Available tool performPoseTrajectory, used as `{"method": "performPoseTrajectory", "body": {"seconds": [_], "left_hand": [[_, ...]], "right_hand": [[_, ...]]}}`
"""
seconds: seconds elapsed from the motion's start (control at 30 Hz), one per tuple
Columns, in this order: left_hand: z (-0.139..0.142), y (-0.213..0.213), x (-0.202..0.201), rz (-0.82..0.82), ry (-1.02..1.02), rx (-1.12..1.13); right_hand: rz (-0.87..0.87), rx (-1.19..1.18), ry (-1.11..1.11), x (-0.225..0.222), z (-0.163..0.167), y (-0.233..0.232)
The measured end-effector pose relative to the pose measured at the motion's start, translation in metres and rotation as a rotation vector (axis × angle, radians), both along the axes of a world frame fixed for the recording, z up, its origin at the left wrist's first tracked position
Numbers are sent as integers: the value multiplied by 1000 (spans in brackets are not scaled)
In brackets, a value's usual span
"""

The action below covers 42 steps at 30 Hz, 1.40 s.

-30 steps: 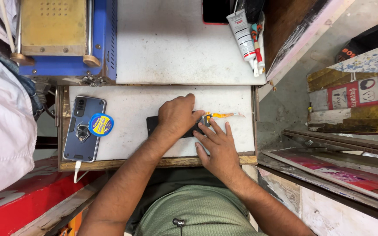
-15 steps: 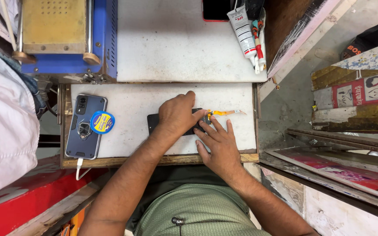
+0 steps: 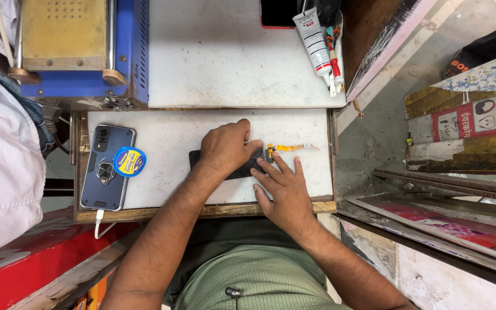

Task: The person works on a smartphone with a shattered screen at a repair bench, prying and peeling the broken glass off the display, picking loose glass shards from the frame and adhesive, and pressing the separated panel to detach remaining fragments by hand.

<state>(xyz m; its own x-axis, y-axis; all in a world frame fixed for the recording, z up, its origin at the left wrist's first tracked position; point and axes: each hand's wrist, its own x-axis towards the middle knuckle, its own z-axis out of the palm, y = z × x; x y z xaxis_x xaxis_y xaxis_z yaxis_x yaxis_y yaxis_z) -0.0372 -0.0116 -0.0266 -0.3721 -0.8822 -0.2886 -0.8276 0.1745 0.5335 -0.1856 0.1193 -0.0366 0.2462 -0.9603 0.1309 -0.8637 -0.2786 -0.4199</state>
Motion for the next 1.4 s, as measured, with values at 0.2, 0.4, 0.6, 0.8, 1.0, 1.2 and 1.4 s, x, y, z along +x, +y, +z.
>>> {"method": "performPoseTrajectory", "body": {"seconds": [0.2,0.4,0.6,0.8,1.0,1.2,1.4], "left_hand": [[2,-1,3,-49,17,-91],[4,-1,1,-18,-126,31],[7,-3,3,-5,48,-2],[15,-3,1,-67,7,-50],[14,-5,-2,-59,-166,86],[9,-4,7,-31,83,-11],[11,-3,2,-69,-36,4]], "right_hand": [[-4,-1,-21,0,1,0],[-9,-6,-20,0,1,-1],[-4,-15,-24,-1,0,-1],[-6,16,-7,-1,0,0],[-13,7,-8,0,2,0],[-6,13,-3,0,2,0],[-32,23,-37,1,2,1]]}}
